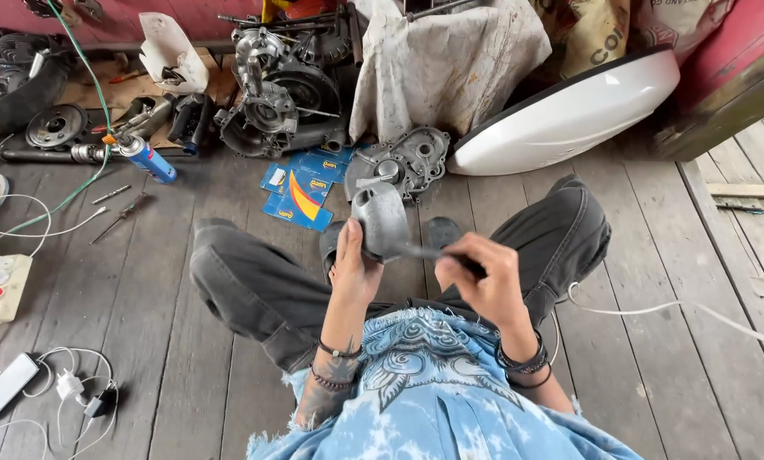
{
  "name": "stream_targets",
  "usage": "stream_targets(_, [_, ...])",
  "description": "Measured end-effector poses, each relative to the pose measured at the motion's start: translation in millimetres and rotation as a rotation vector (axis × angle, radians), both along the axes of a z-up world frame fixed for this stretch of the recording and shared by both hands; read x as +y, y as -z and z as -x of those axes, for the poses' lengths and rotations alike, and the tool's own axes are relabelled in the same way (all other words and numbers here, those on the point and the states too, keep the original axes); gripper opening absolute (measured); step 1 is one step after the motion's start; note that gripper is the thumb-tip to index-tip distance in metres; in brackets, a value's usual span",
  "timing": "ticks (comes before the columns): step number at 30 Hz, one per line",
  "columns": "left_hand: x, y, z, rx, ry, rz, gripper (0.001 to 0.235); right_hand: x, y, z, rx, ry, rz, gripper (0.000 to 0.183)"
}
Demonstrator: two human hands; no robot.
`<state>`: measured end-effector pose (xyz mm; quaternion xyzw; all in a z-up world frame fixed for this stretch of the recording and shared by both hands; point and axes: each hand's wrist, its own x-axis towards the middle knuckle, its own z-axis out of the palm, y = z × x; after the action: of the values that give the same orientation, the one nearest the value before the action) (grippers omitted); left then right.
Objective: Scraping old gasket material and debris from a motorcycle engine component using a small handheld tool.
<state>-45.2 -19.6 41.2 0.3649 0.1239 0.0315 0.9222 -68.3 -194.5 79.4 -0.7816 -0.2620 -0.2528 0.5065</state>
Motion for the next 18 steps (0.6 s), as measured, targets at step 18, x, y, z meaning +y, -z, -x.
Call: stream_targets(18, [13,67,4,-0.153,0.086,0.07,0.066,-9,52,5,0.006,-0.028,-0.008,0.028])
